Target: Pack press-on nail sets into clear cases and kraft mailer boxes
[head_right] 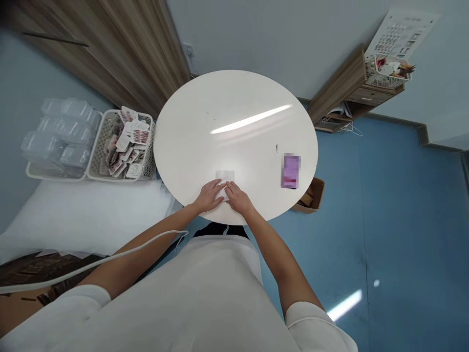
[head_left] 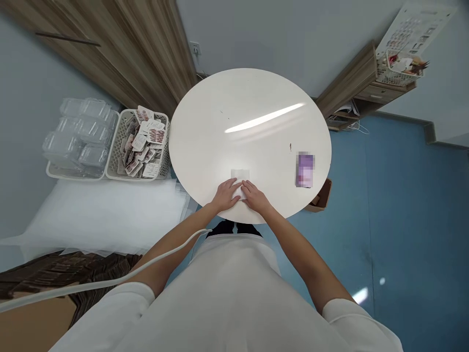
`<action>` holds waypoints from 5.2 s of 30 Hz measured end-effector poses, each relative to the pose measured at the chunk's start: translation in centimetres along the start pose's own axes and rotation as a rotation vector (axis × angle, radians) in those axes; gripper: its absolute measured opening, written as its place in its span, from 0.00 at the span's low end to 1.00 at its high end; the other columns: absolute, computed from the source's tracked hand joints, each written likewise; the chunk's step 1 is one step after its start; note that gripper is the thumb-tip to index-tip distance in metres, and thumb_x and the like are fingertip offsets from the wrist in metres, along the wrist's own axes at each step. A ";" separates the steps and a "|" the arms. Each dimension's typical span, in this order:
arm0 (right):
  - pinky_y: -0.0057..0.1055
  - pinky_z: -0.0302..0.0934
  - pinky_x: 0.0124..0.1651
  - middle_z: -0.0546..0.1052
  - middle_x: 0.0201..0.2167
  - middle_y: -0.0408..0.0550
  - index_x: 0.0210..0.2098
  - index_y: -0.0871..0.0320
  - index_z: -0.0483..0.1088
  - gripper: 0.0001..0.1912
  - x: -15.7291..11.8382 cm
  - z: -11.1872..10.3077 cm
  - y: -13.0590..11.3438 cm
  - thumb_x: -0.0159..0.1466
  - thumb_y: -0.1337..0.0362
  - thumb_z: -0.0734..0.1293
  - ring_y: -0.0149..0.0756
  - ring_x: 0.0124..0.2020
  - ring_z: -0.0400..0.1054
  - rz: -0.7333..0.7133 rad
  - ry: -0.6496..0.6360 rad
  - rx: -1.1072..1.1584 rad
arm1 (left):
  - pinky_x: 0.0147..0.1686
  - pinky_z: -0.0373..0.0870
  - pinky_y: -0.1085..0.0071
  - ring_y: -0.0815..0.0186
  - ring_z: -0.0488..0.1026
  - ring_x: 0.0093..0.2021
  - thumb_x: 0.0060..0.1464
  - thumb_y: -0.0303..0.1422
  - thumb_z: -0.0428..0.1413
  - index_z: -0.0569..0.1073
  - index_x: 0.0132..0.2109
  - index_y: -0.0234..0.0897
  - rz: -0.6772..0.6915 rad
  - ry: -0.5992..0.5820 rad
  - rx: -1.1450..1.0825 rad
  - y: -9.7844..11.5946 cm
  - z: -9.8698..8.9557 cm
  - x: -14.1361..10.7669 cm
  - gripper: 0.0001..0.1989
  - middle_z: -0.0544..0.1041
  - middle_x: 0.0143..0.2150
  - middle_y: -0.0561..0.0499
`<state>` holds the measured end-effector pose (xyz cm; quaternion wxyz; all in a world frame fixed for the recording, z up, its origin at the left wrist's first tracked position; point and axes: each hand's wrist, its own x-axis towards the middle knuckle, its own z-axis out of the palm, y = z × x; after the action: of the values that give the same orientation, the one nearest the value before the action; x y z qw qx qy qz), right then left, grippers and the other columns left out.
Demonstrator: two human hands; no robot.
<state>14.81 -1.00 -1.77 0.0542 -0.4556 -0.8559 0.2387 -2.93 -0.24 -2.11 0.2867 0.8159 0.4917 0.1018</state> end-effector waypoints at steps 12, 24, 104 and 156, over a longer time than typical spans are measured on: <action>0.33 0.59 0.39 0.69 0.40 0.53 0.44 0.61 0.59 0.17 -3.4 -2.3 -0.9 0.56 0.62 0.60 0.39 0.40 0.64 -0.062 -0.138 0.043 | 0.52 0.49 0.56 0.52 0.53 0.56 0.42 0.40 0.55 0.61 0.53 0.43 -0.072 -0.141 -0.117 3.7 -0.5 -2.6 0.29 0.62 0.56 0.47; 0.30 0.57 0.34 0.67 0.36 0.49 0.37 0.58 0.64 0.13 3.0 -3.8 3.2 0.61 0.58 0.55 0.34 0.34 0.63 0.232 -0.182 0.333 | 0.36 0.64 0.68 0.65 0.67 0.34 0.49 0.35 0.48 0.64 0.45 0.36 -0.538 0.073 -0.370 2.3 0.4 0.9 0.15 0.69 0.35 0.50; 0.34 0.64 0.37 0.70 0.38 0.49 0.41 0.57 0.64 0.17 5.8 0.3 -8.2 0.55 0.55 0.60 0.31 0.29 0.66 0.404 0.156 1.013 | 0.52 0.61 0.62 0.61 0.62 0.54 0.50 0.35 0.50 0.68 0.47 0.39 -0.736 0.743 -0.542 -3.7 -5.5 -10.2 0.16 0.65 0.54 0.46; 0.29 0.49 0.28 0.71 0.30 0.49 0.35 0.58 0.58 0.09 13.4 8.0 -46.9 0.54 0.71 0.57 0.38 0.31 0.66 -0.687 -0.302 -0.437 | 0.36 0.59 0.63 0.56 0.68 0.38 0.51 0.43 0.49 0.72 0.35 0.34 -1.246 0.541 0.149 -0.4 -9.6 -45.9 0.16 0.71 0.34 0.43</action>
<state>-30.78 -15.20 10.96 -0.0930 -0.1053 -0.9865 0.0838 -30.32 -36.06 10.78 0.1019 0.3438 0.9297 0.0839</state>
